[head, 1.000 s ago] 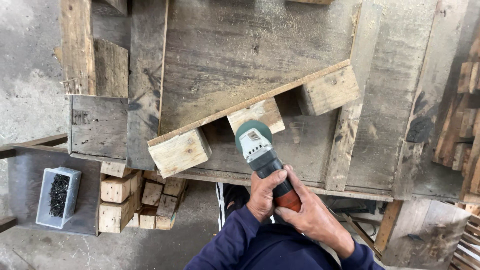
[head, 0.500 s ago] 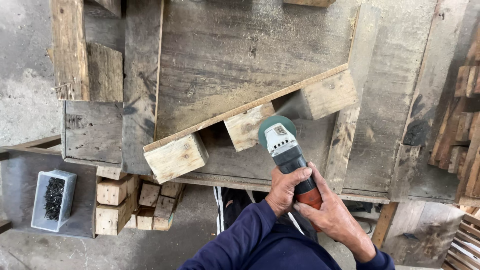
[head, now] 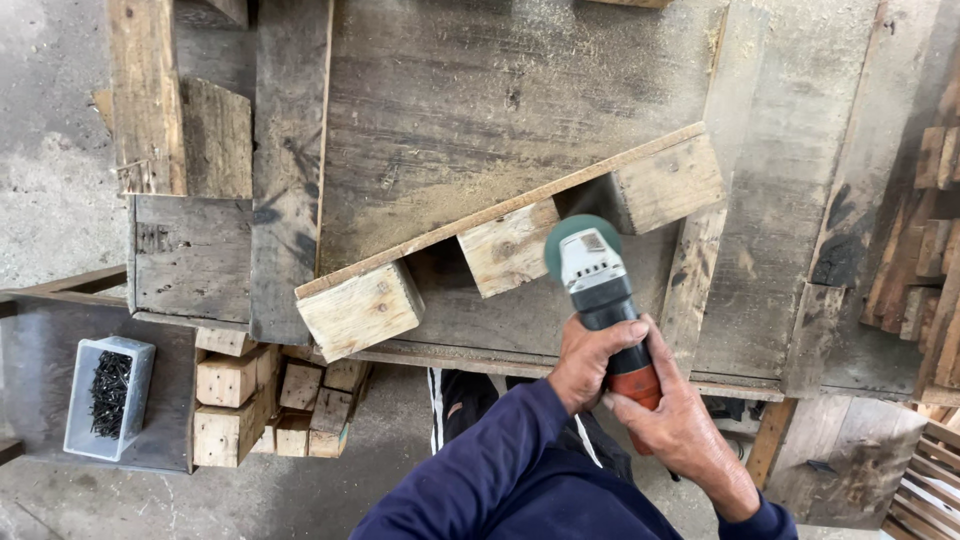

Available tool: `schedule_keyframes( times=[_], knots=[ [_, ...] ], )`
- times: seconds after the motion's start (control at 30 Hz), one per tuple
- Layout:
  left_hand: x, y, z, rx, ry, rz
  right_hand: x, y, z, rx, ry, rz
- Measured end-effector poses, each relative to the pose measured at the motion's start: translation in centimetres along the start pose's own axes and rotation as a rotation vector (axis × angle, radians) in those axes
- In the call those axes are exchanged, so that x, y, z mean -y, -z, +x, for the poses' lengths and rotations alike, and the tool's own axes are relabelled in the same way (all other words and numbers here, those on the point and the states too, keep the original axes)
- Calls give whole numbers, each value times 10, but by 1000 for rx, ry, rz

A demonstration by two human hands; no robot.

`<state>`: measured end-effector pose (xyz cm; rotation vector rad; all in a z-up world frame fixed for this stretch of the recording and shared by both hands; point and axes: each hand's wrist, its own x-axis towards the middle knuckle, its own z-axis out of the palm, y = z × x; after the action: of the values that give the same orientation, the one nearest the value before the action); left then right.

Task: The person uses an angle grinder with a sanding disc to smooth the surfaces of a wooden pallet. They systematically move the tool across the top and side edges of the pallet's slats and blocks, generating sawdust.

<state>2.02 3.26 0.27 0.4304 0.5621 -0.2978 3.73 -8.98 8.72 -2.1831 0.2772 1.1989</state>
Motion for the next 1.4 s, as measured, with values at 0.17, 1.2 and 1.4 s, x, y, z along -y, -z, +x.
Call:
schedule_keyframes(
  times=[0.17,1.2,1.4],
  knots=[
    [-16,21,-50,-88,-71,-20,16,-24,-19,176,70,-5],
    [-20,-11,-15,-220,11,23,-11,-5,0,96,118,226],
    [-39,-5,-31,-264,-14,42,3,-12,2,247,163,318]
  ],
)
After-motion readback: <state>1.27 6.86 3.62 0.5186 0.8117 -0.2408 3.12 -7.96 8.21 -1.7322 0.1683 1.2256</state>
